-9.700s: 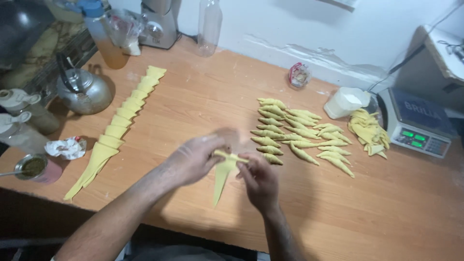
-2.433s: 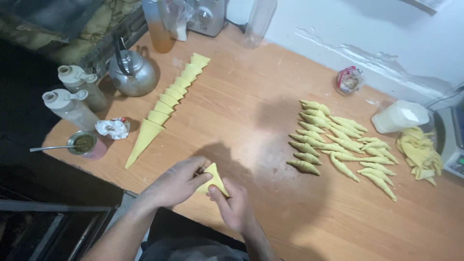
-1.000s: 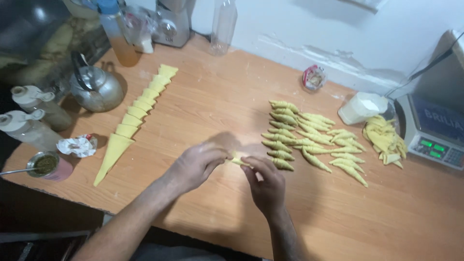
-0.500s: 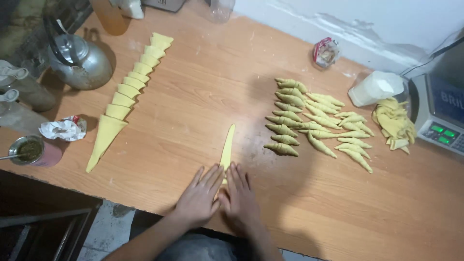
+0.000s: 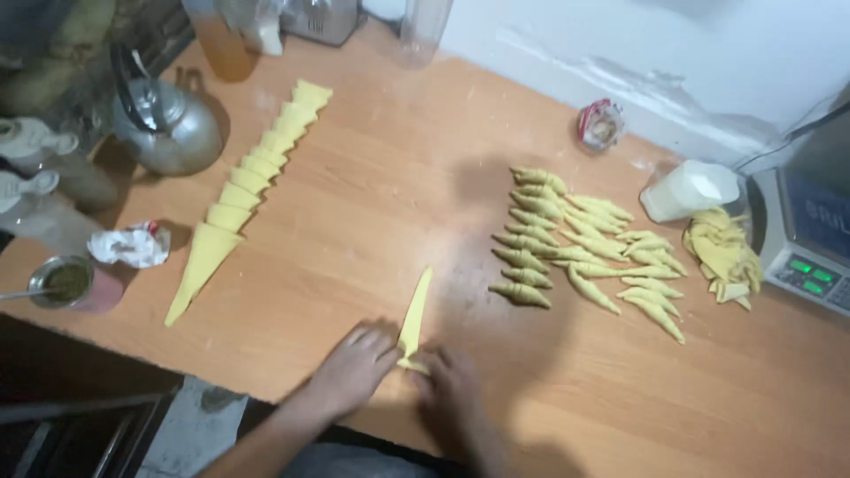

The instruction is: Rolling triangular pieces of dough into croissant shapes on a wooden work surface.

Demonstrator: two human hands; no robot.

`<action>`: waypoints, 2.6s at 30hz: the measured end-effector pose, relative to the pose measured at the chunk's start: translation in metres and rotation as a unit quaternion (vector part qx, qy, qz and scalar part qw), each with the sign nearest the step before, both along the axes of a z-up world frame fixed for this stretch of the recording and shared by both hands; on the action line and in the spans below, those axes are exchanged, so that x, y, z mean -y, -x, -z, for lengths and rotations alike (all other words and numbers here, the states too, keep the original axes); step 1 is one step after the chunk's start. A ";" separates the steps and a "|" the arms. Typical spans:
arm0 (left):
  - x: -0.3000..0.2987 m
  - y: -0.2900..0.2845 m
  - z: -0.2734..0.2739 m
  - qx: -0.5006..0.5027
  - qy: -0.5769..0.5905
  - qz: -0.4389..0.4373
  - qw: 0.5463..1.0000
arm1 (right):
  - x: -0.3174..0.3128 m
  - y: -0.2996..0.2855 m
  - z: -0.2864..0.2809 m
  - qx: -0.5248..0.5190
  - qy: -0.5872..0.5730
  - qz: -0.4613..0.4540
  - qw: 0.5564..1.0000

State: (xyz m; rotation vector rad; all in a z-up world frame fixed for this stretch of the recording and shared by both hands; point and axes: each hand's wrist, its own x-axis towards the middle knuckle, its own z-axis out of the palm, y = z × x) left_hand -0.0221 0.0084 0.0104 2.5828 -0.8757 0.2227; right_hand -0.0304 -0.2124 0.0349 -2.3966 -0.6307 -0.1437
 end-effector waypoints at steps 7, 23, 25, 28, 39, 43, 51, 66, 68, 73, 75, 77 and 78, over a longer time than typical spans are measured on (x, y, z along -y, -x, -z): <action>0.011 0.047 -0.022 0.077 -0.019 -0.070 0.994 | -0.018 0.037 -0.012 -0.030 0.015 -0.017 0.999; -0.010 -0.014 -0.037 -0.167 0.053 0.018 0.984 | -0.009 -0.011 -0.034 -0.015 -0.044 -0.018 0.999; -0.008 0.001 -0.037 -0.140 0.034 0.024 0.989 | -0.011 -0.006 -0.030 0.010 -0.043 -0.017 0.999; 0.003 0.037 -0.032 0.024 -0.041 -0.086 0.995 | -0.010 0.025 -0.013 -0.006 0.031 -0.002 0.999; 0.007 -0.046 -0.053 -0.091 -0.027 -0.077 0.993 | -0.022 -0.054 -0.018 0.039 0.101 -0.034 0.994; -0.007 -0.040 -0.017 -0.089 0.173 -0.033 0.980 | -0.013 -0.039 -0.008 0.008 0.007 -0.032 0.999; 0.009 0.045 -0.035 0.082 -0.146 -0.094 0.981 | -0.017 0.041 -0.007 0.011 0.073 0.010 0.997; -0.002 -0.028 0.004 -0.129 0.200 -0.031 0.971 | -0.017 -0.023 0.002 -0.008 -0.050 0.007 0.999; -0.002 -0.017 -0.017 -0.198 0.155 -0.060 0.966 | -0.007 -0.001 0.021 -0.036 -0.035 0.023 0.998; 0.003 0.033 -0.023 -0.146 0.038 -0.057 0.987 | -0.012 0.024 0.010 -0.006 0.045 0.044 0.998; 0.012 0.052 -0.019 -0.119 -0.011 -0.066 0.991 | -0.023 0.049 -0.011 -0.013 0.066 0.030 0.997; 0.019 0.041 -0.016 -0.074 -0.052 -0.085 0.992 | -0.026 0.024 0.005 -0.007 0.058 0.003 0.998; 0.025 0.050 -0.015 -0.051 -0.090 -0.095 0.990 | -0.025 0.027 0.011 -0.023 0.055 -0.018 0.998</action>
